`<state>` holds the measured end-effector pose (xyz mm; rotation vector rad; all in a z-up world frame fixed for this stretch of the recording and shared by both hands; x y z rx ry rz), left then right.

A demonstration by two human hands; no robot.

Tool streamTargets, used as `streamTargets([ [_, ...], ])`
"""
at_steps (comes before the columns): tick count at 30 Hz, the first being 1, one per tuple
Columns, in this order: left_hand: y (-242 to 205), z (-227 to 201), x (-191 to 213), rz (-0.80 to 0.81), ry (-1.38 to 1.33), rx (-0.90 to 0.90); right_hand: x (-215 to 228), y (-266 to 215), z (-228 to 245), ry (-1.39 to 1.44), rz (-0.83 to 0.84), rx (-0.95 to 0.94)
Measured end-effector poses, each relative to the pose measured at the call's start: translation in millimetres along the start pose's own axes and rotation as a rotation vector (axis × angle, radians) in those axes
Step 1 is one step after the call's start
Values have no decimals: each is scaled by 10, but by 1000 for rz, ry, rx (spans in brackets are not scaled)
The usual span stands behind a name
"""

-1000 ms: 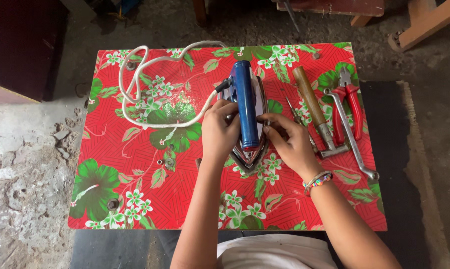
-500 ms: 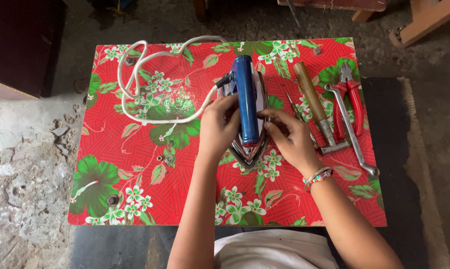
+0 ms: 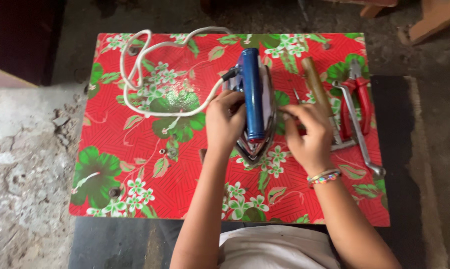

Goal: The person repairs a clothes iron by hand, using a hammer to tap on its metal base and internal components.

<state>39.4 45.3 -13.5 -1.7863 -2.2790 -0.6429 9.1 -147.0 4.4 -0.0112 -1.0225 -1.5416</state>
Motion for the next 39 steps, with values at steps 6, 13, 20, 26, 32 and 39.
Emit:
streamTargets([
  [6,-23,29,-53,-44,77,-87,1,28,-94,-153,65,-69],
  [13,-50,130,28,35,-153,35,68,64,-94,-138,67,-137],
  [20,-546,258,352,104,-460,251,187,124,12,-133,32,-39],
  [26,-888,30,668,80,-214,340,816,92,-251,-430,-3,-263],
  [32,-789,-507,654,-7,-16,-39,1131,-39,-403,-411,104,-439],
  [39,-398,-874,262,-117,358,-319,1110,-115,-404,-434,132,-523],
])
Point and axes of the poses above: each hand's wrist, its own y-axis towards the middle knuckle, its own x-axis out of the back of the hand, z = x × y, the point moved 2 cm from there along y, towards the middle knuckle, and after that the axes turned 5 degrees about y, right-handed, at the moved point
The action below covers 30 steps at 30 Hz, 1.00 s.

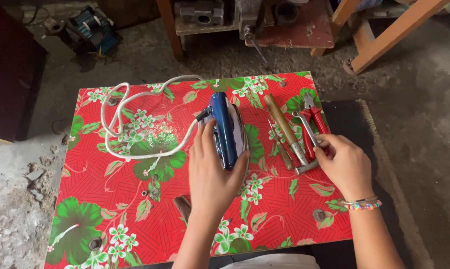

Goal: The person repairs a clothes iron by hand, using a hammer to tap on its metal base and internal components.

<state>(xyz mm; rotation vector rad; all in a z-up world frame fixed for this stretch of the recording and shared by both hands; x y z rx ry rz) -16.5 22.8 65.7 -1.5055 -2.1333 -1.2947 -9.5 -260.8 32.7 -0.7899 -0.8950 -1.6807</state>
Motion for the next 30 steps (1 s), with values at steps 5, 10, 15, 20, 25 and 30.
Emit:
streamTargets([
  [5,10,62,-248,269,-260,361,-31,82,12,-121,67,-3],
  [10,-60,76,-285,204,-267,303,-29,91,64,-132,52,47],
  [15,-54,116,-326,257,-176,375,-15,176,212,-86,48,502],
  [20,-82,99,-318,207,-165,328,-324,727,224,-256,314,970],
  [25,-115,120,-274,221,-251,387,-343,1113,239,-370,510,1422],
  [30,-143,160,-350,208,-269,444,-418,1324,299,-481,671,1705],
])
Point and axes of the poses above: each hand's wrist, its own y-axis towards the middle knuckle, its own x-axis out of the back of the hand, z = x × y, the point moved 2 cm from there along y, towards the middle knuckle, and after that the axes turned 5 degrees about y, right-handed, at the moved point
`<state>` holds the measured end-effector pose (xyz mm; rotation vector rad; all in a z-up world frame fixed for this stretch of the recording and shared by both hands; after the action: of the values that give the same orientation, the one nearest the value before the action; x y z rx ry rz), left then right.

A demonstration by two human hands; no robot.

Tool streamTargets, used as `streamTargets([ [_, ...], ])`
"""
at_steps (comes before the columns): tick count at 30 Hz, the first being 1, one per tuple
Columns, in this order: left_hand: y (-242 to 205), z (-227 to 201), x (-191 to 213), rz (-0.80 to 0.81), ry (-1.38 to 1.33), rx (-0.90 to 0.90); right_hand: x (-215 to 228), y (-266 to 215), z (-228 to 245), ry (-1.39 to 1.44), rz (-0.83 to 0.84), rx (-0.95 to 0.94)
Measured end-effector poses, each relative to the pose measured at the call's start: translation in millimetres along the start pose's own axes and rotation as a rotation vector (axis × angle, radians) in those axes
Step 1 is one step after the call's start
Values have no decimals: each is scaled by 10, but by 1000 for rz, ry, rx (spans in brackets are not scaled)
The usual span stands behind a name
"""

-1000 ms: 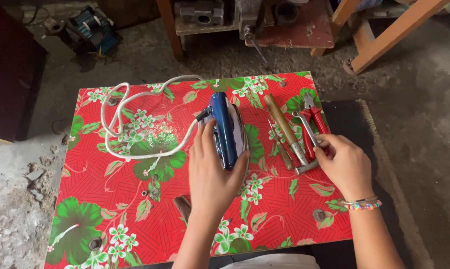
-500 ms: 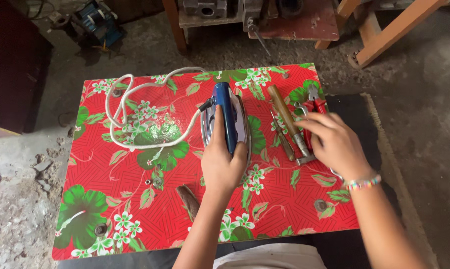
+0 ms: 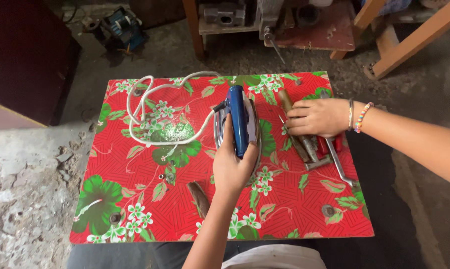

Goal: The person repairs a clothes iron by hand, using a hammer to tap on its metal base and internal components.

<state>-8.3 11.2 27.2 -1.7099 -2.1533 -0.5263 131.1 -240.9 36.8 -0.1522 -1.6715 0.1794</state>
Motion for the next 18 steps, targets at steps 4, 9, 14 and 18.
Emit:
streamTargets([
  [4,-46,2,45,-85,-78,-170,35,-60,66,24,-37,-33],
  [9,-92,27,10,-92,-172,-199,141,-244,119,-26,-54,-136],
  [14,-107,95,-14,-143,-58,-276,430,-373,252,-50,-319,-287],
  [18,-90,127,-52,-184,-33,-341,625,-252,583,41,-675,-596],
])
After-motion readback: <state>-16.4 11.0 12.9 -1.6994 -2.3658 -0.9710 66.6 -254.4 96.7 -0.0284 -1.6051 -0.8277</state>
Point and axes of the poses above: each hand's wrist, its own y-axis towards the middle knuckle, its own x-axis out of the back of the hand, z = x × y, the point moved 2 cm from there along y, towards the middle knuckle, and after that the axes turned 5 degrees about y, right-handed, at the moved point
